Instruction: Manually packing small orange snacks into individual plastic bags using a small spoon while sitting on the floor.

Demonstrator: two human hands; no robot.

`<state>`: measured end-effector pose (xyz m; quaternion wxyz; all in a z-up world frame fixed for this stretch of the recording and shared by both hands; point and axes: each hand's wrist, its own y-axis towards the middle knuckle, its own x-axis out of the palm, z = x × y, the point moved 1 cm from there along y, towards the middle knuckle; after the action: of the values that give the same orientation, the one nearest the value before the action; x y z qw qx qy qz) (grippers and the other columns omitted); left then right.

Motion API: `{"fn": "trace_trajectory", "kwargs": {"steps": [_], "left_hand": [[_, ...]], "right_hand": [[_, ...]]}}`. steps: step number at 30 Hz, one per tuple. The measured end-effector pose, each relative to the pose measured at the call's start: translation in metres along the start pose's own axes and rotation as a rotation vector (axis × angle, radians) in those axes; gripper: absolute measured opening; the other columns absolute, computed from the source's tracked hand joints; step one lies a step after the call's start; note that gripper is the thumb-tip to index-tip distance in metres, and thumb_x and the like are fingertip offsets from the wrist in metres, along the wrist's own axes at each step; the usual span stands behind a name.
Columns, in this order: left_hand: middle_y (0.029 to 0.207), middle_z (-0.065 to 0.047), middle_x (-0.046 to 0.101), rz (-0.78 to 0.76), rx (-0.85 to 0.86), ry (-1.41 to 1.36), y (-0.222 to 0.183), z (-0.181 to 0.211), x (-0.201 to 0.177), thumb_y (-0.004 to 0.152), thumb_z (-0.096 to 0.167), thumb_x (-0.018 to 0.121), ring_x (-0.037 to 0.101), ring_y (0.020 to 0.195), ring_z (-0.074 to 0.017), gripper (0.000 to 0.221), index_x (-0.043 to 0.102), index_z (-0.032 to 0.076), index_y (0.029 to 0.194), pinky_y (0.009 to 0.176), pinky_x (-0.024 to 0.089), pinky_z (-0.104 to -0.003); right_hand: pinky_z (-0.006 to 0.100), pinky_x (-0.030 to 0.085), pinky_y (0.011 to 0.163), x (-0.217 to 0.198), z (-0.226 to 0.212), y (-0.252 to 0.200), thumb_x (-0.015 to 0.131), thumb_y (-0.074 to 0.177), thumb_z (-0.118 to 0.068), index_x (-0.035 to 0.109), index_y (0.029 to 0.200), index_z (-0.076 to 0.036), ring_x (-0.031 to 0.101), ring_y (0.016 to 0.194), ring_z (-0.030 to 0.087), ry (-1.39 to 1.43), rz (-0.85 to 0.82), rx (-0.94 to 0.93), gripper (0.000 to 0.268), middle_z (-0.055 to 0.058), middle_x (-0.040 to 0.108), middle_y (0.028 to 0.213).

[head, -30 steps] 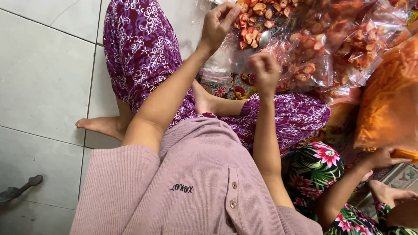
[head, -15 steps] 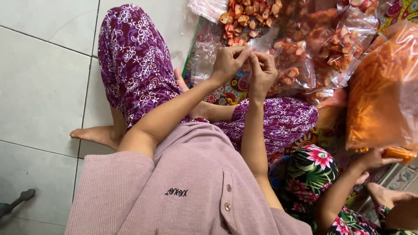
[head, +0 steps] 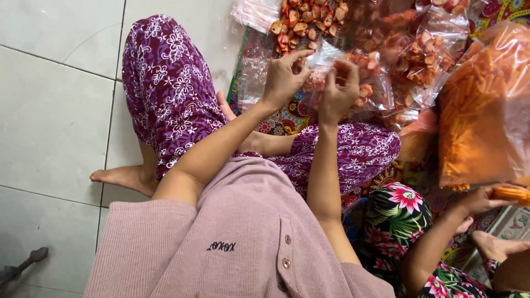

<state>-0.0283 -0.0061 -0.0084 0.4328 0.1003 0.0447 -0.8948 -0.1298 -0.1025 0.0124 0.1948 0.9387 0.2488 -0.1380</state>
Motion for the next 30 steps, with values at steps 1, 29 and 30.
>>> {"fn": "trace_trajectory", "kwargs": {"steps": [1, 29, 30], "left_hand": [[0.086, -0.007, 0.080, -0.003, 0.004, 0.000, -0.001, 0.006, -0.001, 0.088, -0.002, 0.072, 0.063, 0.051, -0.0034, 0.034, 0.069, 0.006, 0.121, 0.037, 0.053, -0.012], [0.128, -0.024, 0.057, -0.168, -0.738, -1.231, -0.004, -0.016, 0.041, 0.082, 0.015, 0.082, 0.067, 0.100, -0.0313, 0.109, 0.009, 0.019, 0.163, 0.091, 0.060, -0.042], [0.130, -0.019, 0.058, -0.181, -0.776, -1.296, -0.003, -0.011, 0.037, 0.076, 0.015, 0.080, 0.065, 0.095, -0.0234, 0.112, 0.010, 0.025, 0.163, 0.091, 0.058, -0.034]], "right_hand": [[0.026, 0.059, 0.067, 0.000, -0.002, 0.001, 0.059, 0.095, 0.006, 0.062, 0.101, -0.007, 0.063, 0.075, 0.017, 0.000, 0.004, -0.002, 0.015, 0.009, 0.065, 0.092], [0.062, 0.016, 0.120, 0.023, 0.010, -0.042, 0.061, 0.099, -0.008, 0.075, 0.094, -0.006, 0.071, 0.106, 0.029, -0.500, -0.296, -0.252, 0.015, 0.011, 0.077, 0.101], [0.065, 0.018, 0.120, 0.022, -0.003, -0.040, 0.054, 0.105, -0.009, 0.073, 0.094, -0.006, 0.071, 0.107, 0.032, -0.525, -0.362, -0.189, 0.022, 0.012, 0.078, 0.107]]}}
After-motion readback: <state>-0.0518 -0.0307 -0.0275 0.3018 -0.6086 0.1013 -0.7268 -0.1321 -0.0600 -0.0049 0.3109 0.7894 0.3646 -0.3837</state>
